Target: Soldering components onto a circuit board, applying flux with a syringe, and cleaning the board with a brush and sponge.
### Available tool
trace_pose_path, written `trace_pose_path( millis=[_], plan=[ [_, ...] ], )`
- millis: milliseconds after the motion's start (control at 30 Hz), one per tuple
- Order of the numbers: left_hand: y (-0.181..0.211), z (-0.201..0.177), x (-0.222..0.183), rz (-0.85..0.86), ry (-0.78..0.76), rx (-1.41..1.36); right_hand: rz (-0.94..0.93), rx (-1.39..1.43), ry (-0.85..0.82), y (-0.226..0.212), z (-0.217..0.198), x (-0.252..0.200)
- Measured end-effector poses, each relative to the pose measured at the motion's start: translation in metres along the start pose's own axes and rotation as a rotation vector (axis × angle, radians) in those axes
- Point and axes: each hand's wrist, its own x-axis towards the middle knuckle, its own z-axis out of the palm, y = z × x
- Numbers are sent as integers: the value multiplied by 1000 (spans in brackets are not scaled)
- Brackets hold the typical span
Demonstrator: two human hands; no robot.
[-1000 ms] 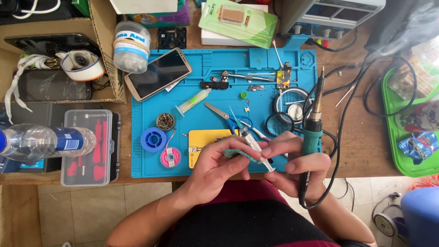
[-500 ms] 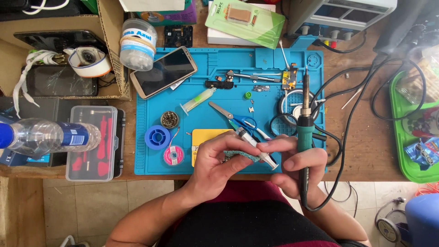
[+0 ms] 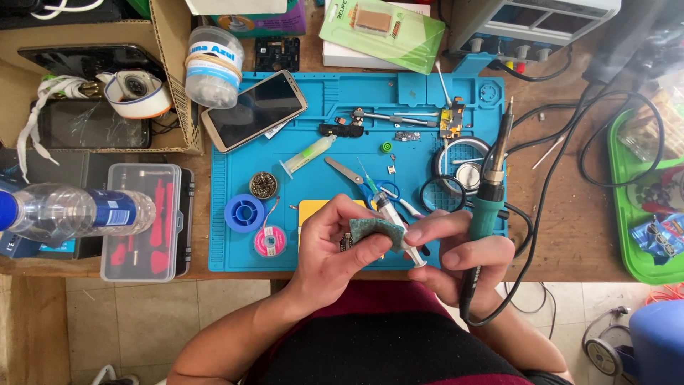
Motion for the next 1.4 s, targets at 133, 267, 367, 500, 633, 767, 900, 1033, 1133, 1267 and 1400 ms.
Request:
trace_pose_path(
  millis=[133,267,367,500,633,767,900,1033,1133,1267,1400],
  plan=[
    [-6,-6,1,19,7,20,-14,-25,19,-3,3,10],
    [19,-1,3,14,42,110,-38,-22,46,-6,11,19],
    [26,-3,5,23,-25,130,-36,14,66,4,12,6],
    [20,-6,0,7,-118,105,-44,35,85,0,23,19],
    [12,-4,-3,-6,-116,73,-50,4,98,2,22,15],
    [-4,-6,-8,57,-64,62,-74,-19,127,6,18,9],
    [-5,-5,-9,57,-56,38,-87,-16,137,5,21,8],
    [2,-9,-4,23,-40,82,-94,-13,144,10,19,6],
    [4,-20,1,0,-12,226,-113,11,161,12,10,2],
    [14,-32,3,46,23,464,21,56,144,-6,-5,3],
    [32,-34,4,78,34,638,107,232,60,-18,-21,-1]
  ],
)
